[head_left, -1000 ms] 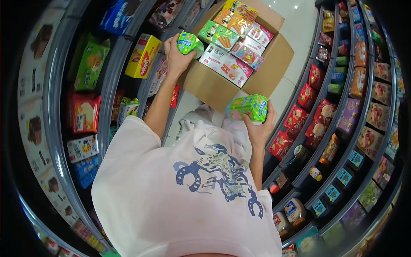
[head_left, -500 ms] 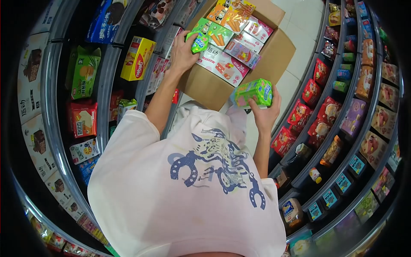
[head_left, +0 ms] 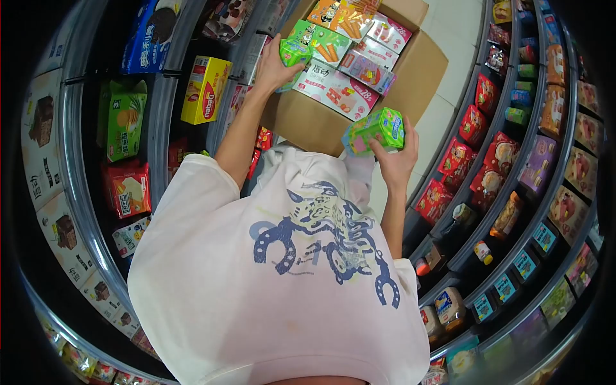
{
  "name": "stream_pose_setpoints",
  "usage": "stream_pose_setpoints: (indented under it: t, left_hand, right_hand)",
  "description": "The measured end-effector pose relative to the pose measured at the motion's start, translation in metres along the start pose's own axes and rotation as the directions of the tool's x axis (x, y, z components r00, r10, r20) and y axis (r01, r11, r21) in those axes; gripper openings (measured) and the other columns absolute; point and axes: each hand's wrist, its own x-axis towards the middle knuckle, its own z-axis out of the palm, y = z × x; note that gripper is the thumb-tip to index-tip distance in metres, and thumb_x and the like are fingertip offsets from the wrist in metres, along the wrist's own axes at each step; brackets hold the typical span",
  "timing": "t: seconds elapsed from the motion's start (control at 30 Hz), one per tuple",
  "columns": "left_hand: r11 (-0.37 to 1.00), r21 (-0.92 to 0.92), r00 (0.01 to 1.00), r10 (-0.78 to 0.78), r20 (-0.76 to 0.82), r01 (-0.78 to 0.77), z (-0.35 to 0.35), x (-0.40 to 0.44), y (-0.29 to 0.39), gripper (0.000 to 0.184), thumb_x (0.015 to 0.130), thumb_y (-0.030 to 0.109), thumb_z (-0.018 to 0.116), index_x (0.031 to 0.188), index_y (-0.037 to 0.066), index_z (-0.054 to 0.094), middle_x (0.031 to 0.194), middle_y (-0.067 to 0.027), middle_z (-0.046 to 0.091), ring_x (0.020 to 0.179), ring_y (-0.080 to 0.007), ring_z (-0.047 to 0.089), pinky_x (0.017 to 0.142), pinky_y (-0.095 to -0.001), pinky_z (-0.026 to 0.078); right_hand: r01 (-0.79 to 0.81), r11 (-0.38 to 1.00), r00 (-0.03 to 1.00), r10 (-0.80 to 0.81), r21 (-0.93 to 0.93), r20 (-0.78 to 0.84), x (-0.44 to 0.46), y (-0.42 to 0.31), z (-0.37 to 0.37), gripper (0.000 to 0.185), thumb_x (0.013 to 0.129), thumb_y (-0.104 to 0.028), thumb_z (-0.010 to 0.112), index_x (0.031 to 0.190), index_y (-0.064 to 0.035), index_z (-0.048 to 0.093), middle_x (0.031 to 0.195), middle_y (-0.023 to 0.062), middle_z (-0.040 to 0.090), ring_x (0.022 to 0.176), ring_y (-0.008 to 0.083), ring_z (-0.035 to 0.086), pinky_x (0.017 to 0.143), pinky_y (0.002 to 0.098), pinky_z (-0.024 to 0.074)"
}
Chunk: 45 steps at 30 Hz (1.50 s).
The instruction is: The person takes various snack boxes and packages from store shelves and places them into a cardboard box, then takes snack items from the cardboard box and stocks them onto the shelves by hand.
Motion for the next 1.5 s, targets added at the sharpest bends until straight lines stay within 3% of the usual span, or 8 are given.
stream_pose_setpoints:
  t: [0.2, 0.4, 0.6, 0.7, 0.9, 1.1, 1.3, 1.5]
  left_hand:
    - [0.994, -0.100, 0.997, -0.029, 0.066, 0.035, 0.003, -0.014, -0.018, 0.101, 0.064, 0.030, 0.082, 0.144, 0.001, 0.027, 0.136, -0.0245, 0.042, 0.126, -0.0373, 0.044, 0.103, -0.0411, 0.039]
    - [0.979, -0.186, 0.994, 0.097, 0.048, -0.087, 0.002, -0.013, -0.024, 0.095, 0.062, 0.023, 0.082, 0.143, 0.008, 0.034, 0.135, -0.0189, 0.047, 0.124, -0.0340, 0.046, 0.102, -0.0391, 0.040]
    - [0.892, -0.040, 0.886, 0.451, 0.109, -0.449, -0.001, -0.003, -0.032, 0.092, 0.059, 0.014, 0.078, 0.142, 0.020, 0.039, 0.138, -0.0108, 0.046, 0.129, -0.0323, 0.041, 0.107, -0.0443, 0.034]
    - [0.885, 0.069, 0.876, 0.439, 0.201, -0.460, -0.008, 0.001, -0.032, 0.092, 0.060, 0.008, 0.075, 0.143, 0.024, 0.039, 0.139, -0.0092, 0.046, 0.132, -0.0323, 0.038, 0.109, -0.0472, 0.031]
    - [0.864, 0.067, 0.838, 0.461, 0.292, -0.499, -0.017, 0.005, -0.038, 0.091, 0.061, 0.001, 0.072, 0.143, 0.025, 0.039, 0.140, -0.0100, 0.045, 0.132, -0.0330, 0.038, 0.108, -0.0468, 0.033]
    - [0.911, -0.006, 0.888, 0.404, 0.221, -0.413, -0.016, 0.002, -0.044, 0.088, 0.059, 0.011, 0.078, 0.140, 0.016, 0.042, 0.134, -0.0116, 0.050, 0.127, -0.0316, 0.043, 0.104, -0.0421, 0.037]
    - [0.992, 0.011, 0.976, 0.122, 0.180, -0.126, -0.022, -0.001, -0.038, 0.088, 0.067, 0.045, 0.075, 0.137, 0.004, 0.043, 0.124, -0.0185, 0.057, 0.114, -0.0348, 0.055, 0.096, -0.0430, 0.044]
    - [0.995, 0.096, 0.978, -0.041, 0.205, 0.022, -0.006, -0.004, -0.043, 0.092, 0.068, 0.055, 0.072, 0.138, 0.003, 0.041, 0.118, -0.0229, 0.060, 0.109, -0.0377, 0.058, 0.091, -0.0446, 0.046]
  right_hand:
    - [0.002, 0.999, 1.000, -0.002, -0.032, 0.002, 0.001, 0.001, 0.011, 0.078, 0.062, -0.016, 0.081, 0.130, 0.0025, 0.049, 0.115, 0.0140, 0.054, 0.105, 0.0250, 0.056, 0.092, 0.0343, 0.0449]
    - [-0.004, 1.000, 0.999, 0.005, -0.020, 0.043, 0.004, -0.007, 0.020, 0.082, 0.060, -0.019, 0.082, 0.131, 0.0030, 0.047, 0.121, 0.0174, 0.052, 0.109, 0.0299, 0.055, 0.095, 0.0373, 0.0447]
    - [0.002, 1.000, 0.999, -0.002, 0.001, 0.036, 0.002, -0.013, 0.026, 0.081, 0.060, -0.018, 0.082, 0.131, 0.0027, 0.048, 0.121, 0.0173, 0.052, 0.109, 0.0299, 0.055, 0.095, 0.0371, 0.0448]
    - [-0.004, 1.000, 1.000, 0.005, -0.020, 0.031, -0.001, -0.012, 0.028, 0.080, 0.061, -0.017, 0.082, 0.131, 0.0025, 0.048, 0.121, 0.0174, 0.052, 0.109, 0.0300, 0.055, 0.095, 0.0369, 0.0448]
    - [-0.045, 0.999, 0.999, 0.045, 0.032, -0.017, -0.008, -0.003, 0.037, 0.083, 0.062, -0.019, 0.083, 0.132, 0.0020, 0.046, 0.121, 0.0175, 0.051, 0.110, 0.0294, 0.055, 0.095, 0.0371, 0.0447]
    - [-0.155, 0.966, 0.974, 0.185, 0.208, -0.134, 0.007, 0.014, 0.060, 0.082, 0.066, -0.021, 0.083, 0.135, 0.0007, 0.044, 0.124, 0.0167, 0.050, 0.112, 0.0275, 0.054, 0.096, 0.0368, 0.0434]
    - [-0.189, 0.955, 0.977, 0.207, 0.228, -0.057, 0.026, 0.006, 0.067, 0.083, 0.066, -0.024, 0.084, 0.134, 0.0027, 0.044, 0.124, 0.0179, 0.049, 0.114, 0.0278, 0.053, 0.097, 0.0371, 0.0429]
    - [-0.208, 0.957, 0.976, 0.217, 0.204, -0.026, 0.029, 0.010, 0.071, 0.083, 0.066, -0.026, 0.083, 0.135, 0.0020, 0.044, 0.126, 0.0182, 0.049, 0.114, 0.0281, 0.053, 0.098, 0.0368, 0.0426]
